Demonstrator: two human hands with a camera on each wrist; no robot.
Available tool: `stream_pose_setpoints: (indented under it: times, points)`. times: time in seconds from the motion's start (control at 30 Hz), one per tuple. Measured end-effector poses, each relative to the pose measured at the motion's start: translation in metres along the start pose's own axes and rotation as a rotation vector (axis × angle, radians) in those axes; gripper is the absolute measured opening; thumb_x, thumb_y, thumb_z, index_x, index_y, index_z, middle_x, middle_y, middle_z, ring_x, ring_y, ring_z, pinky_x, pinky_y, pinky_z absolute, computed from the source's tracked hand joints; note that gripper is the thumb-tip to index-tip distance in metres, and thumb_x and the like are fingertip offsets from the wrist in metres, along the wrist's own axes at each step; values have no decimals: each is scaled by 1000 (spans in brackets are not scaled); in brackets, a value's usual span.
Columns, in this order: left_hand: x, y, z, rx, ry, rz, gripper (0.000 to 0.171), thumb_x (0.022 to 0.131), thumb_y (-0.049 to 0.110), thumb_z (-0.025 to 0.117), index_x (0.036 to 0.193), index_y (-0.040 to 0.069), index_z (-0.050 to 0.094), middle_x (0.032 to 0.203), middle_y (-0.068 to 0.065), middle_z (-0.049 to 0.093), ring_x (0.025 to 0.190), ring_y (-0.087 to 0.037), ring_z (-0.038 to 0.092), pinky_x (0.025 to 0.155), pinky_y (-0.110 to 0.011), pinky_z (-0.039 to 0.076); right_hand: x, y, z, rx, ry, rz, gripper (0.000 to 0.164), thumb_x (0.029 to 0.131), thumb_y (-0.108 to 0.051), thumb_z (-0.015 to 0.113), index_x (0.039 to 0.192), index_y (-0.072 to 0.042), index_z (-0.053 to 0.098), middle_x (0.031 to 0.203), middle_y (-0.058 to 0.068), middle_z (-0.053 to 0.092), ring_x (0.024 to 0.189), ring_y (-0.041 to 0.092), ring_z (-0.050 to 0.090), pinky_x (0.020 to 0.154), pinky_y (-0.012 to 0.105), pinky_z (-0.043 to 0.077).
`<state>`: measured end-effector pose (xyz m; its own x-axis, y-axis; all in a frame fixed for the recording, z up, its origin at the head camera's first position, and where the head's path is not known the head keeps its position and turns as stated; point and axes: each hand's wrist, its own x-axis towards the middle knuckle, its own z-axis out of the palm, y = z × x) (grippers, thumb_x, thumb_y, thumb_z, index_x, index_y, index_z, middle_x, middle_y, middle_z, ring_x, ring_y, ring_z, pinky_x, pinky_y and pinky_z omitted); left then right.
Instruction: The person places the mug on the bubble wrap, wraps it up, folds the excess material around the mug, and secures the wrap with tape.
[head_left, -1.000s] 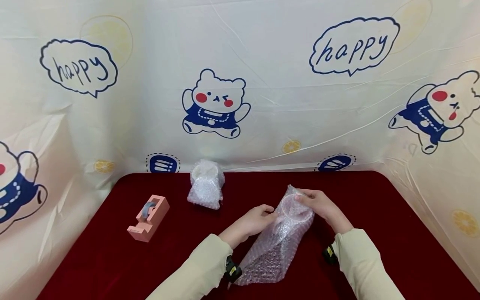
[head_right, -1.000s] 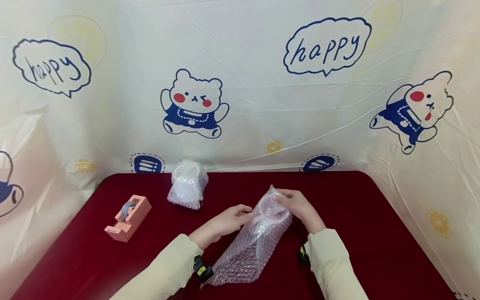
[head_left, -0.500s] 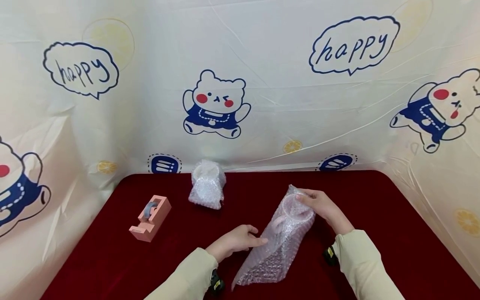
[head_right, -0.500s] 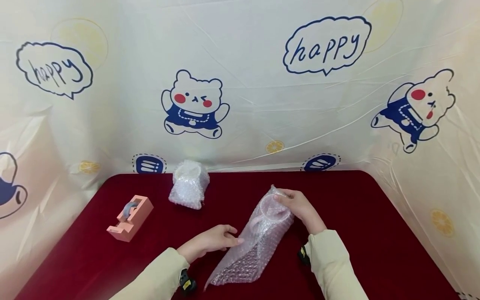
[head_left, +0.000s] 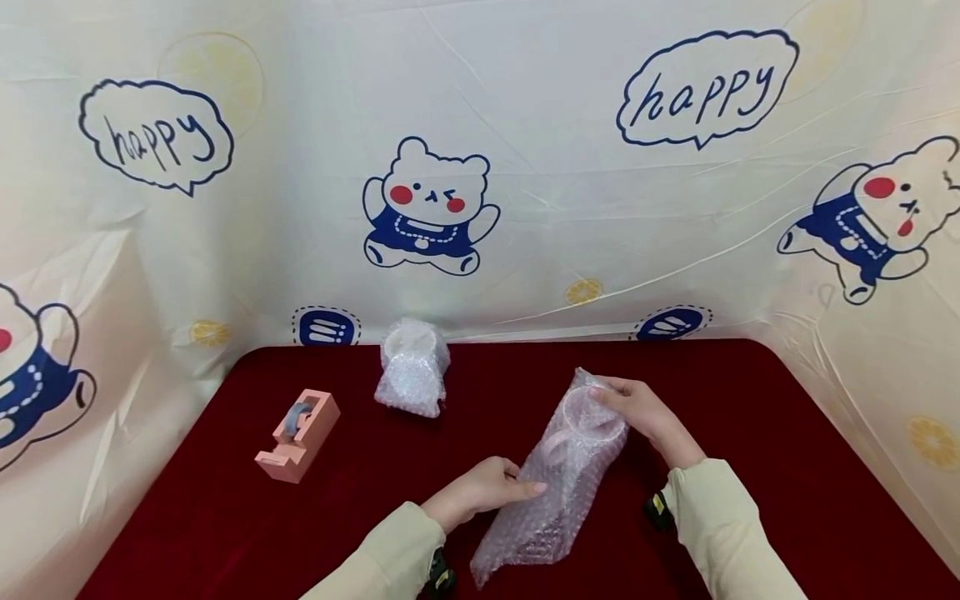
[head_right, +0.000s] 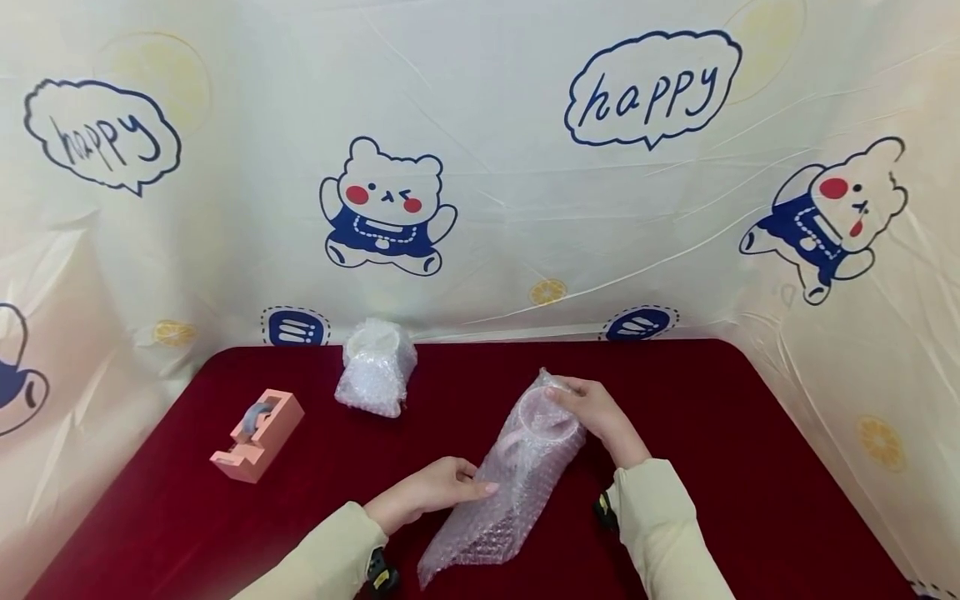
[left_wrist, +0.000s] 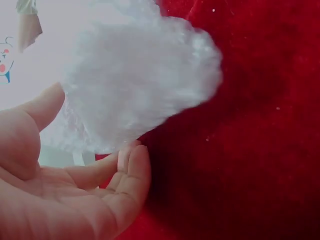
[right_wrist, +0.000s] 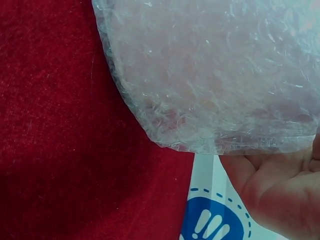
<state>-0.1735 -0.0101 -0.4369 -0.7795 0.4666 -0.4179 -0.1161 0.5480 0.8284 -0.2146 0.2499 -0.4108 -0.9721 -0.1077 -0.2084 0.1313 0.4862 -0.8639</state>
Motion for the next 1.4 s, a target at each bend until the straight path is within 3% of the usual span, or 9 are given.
stream_pose_setpoints:
  times: [0.37, 0.53, 0.77, 0.93, 1.03, 1.13, 1.2, 1.3, 1.4]
  points:
    - [2, 5, 9, -30, 62, 2, 62, 86, 29, 71, 120, -14, 44, 117, -27, 54, 108, -40, 56, 90, -52, 49, 2, 1, 3, 5, 16, -2, 58, 98, -36, 52, 143, -2, 40, 147, 24, 40, 137, 42, 35, 112, 55, 31]
    - [2, 9, 8, -32, 76, 13, 57, 84, 26, 72, 117, -15, 49, 112, -26, 57, 98, -31, 58, 82, -46, 51, 3, 2, 3, 9, 21, 0, 58, 98, -36, 53, 143, -1, 41, 147, 24, 40, 137, 42, 35, 112, 54, 31]
    - [1, 14, 7, -43, 122, 5, 64, 82, 23, 75, 123, -10, 40, 110, -25, 56, 106, -34, 56, 89, -49, 48, 3, 2, 3, 6, 27, -8, 57, 98, -36, 52, 143, -2, 41, 147, 24, 41, 137, 42, 36, 112, 55, 32]
    - [0, 10, 4, -74, 132, 36, 37, 86, 19, 64, 111, -2, 44, 92, -12, 54, 84, -21, 53, 72, -35, 47, 2, 2, 4, -3, 25, 4, 58, 98, -37, 52, 143, -3, 41, 147, 24, 40, 137, 42, 35, 112, 55, 32]
    - [1, 6, -2, -168, 86, 65, 25, 93, 19, 50, 108, 0, 49, 95, -10, 54, 82, -17, 54, 70, -32, 49, 1, 1, 4, -7, 24, 12, 58, 98, -38, 52, 144, -4, 40, 148, 24, 39, 138, 42, 34, 111, 56, 31]
    - [3, 3, -8, -298, -3, 94, 27, 96, 13, 38, 111, -2, 53, 95, -7, 54, 76, -12, 53, 71, -29, 51, 1, 2, 3, -10, 28, 17, 58, 98, -38, 52, 144, -4, 41, 148, 24, 40, 137, 42, 35, 111, 56, 32]
    - [3, 2, -11, -349, -79, 126, 31, 92, 3, 34, 115, -3, 54, 96, -4, 54, 74, -10, 51, 69, -27, 49, 0, 1, 3, -11, 30, 17, 58, 98, -38, 52, 144, -4, 41, 147, 24, 40, 136, 42, 36, 111, 55, 33]
    - [2, 1, -14, -353, -184, 173, 41, 83, -9, 35, 118, 0, 53, 99, -5, 56, 75, -10, 50, 68, -24, 43, 0, 1, 3, -8, 28, 10, 58, 98, -38, 52, 143, -4, 41, 146, 24, 41, 135, 41, 38, 110, 55, 34]
    - [1, 1, -16, -292, -242, 212, 39, 86, -10, 44, 121, 4, 51, 113, -10, 58, 90, -12, 59, 72, -24, 47, 0, 1, 3, -5, 30, 6, 58, 98, -38, 52, 143, -4, 41, 146, 23, 42, 135, 41, 38, 110, 55, 34]
